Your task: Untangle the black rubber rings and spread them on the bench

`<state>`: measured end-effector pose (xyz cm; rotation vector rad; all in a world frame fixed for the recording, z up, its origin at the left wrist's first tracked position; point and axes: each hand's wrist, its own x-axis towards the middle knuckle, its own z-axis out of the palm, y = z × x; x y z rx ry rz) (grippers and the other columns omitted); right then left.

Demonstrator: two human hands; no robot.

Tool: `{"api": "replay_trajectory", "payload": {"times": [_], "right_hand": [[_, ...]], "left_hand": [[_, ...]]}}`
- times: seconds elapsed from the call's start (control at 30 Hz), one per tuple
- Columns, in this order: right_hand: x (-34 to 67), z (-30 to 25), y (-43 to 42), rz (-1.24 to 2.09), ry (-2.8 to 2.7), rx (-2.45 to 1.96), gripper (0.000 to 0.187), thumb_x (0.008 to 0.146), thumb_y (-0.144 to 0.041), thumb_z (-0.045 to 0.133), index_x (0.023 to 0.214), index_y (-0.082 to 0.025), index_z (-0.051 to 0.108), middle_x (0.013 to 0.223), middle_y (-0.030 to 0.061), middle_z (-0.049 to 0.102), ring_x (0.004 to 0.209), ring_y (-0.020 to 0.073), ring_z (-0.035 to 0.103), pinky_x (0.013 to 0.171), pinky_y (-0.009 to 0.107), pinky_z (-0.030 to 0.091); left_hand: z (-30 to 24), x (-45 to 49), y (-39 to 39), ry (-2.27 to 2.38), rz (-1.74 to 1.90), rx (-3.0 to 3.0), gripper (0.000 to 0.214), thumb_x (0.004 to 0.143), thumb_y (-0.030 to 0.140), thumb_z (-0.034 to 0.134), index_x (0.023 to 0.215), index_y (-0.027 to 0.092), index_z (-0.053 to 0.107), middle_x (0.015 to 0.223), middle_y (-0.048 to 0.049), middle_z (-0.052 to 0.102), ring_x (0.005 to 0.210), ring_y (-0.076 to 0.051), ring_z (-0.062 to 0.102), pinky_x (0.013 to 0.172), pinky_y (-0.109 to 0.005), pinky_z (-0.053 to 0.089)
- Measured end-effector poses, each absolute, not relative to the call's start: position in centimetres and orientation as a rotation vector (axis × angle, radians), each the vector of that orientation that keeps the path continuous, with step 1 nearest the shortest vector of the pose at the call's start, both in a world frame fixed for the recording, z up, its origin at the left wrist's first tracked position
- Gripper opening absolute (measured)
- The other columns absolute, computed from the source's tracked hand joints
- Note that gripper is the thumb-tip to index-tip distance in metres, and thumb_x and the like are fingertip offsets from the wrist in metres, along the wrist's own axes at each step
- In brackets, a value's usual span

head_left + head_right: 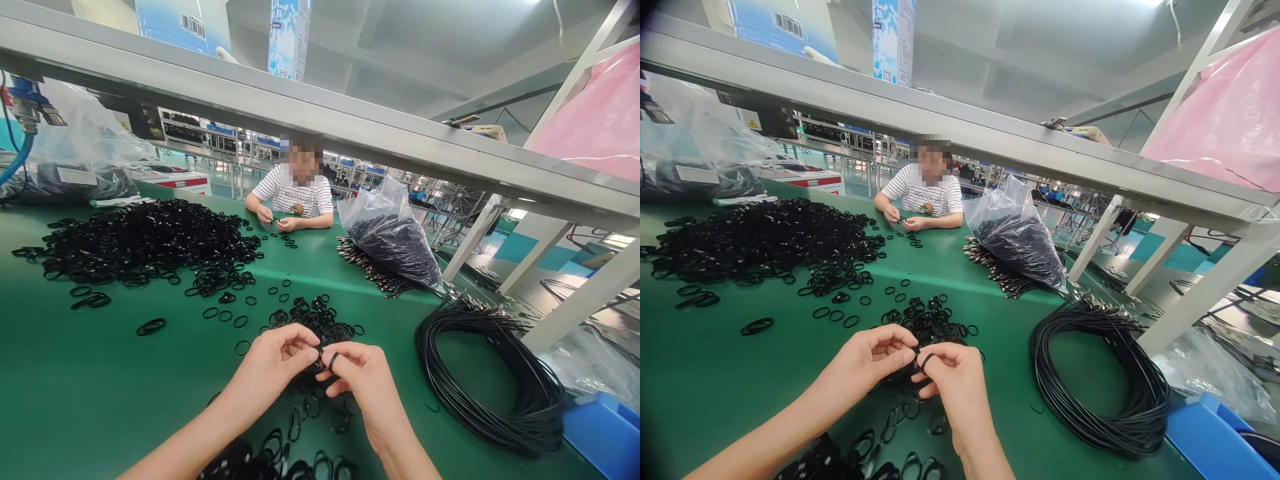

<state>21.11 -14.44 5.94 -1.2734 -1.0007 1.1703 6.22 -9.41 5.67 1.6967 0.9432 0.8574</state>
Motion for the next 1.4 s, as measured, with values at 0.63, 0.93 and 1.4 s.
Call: {"api": "replay_trajectory", "payload": {"times": [0.63, 0.93, 1.4], "right_hand": [[21.3, 5.0, -13.9, 1.033, -1.035, -1.332, 0.012, 0.074, -0.022, 0.06, 0.076, -0.011, 0.065, 0.065, 0.0032, 0.063, 0.056, 0.0113, 0.06, 0.052, 0.02, 0.049], [21.8, 4.8, -13.8, 1.123, -0.939, -1.278, 0.022, 0.07, -0.029, 0.067, 0.081, -0.01, 0.066, 0.066, 0.0044, 0.064, 0.06, 0.0148, 0.063, 0.05, 0.021, 0.05], [22.0, 4.8, -14.0, 1.272, -0.978, -1.107, 0.017, 0.067, -0.024, 0.071, 0.077, -0.012, 0.063, 0.065, 0.0038, 0.065, 0.062, 0.0141, 0.063, 0.054, 0.021, 0.046]], "left_hand": [[6.9, 5.7, -9.3, 1.002, 0.82, 1.596, 0.018, 0.076, 0.033, 0.059, 0.063, 0.02, 0.059, 0.078, 0.0031, 0.055, 0.077, -0.015, 0.048, 0.07, -0.025, 0.035], [6.7, 4.7, -7.8, 1.262, 0.908, 1.75, 0.015, 0.073, 0.035, 0.059, 0.078, 0.021, 0.058, 0.081, 0.0013, 0.057, 0.074, -0.017, 0.05, 0.066, -0.027, 0.036], [5.9, 5.8, -9.1, 0.992, 0.657, 1.778, 0.018, 0.078, 0.034, 0.055, 0.071, 0.019, 0.062, 0.076, 0.0026, 0.058, 0.068, -0.014, 0.046, 0.062, -0.025, 0.033]]}}
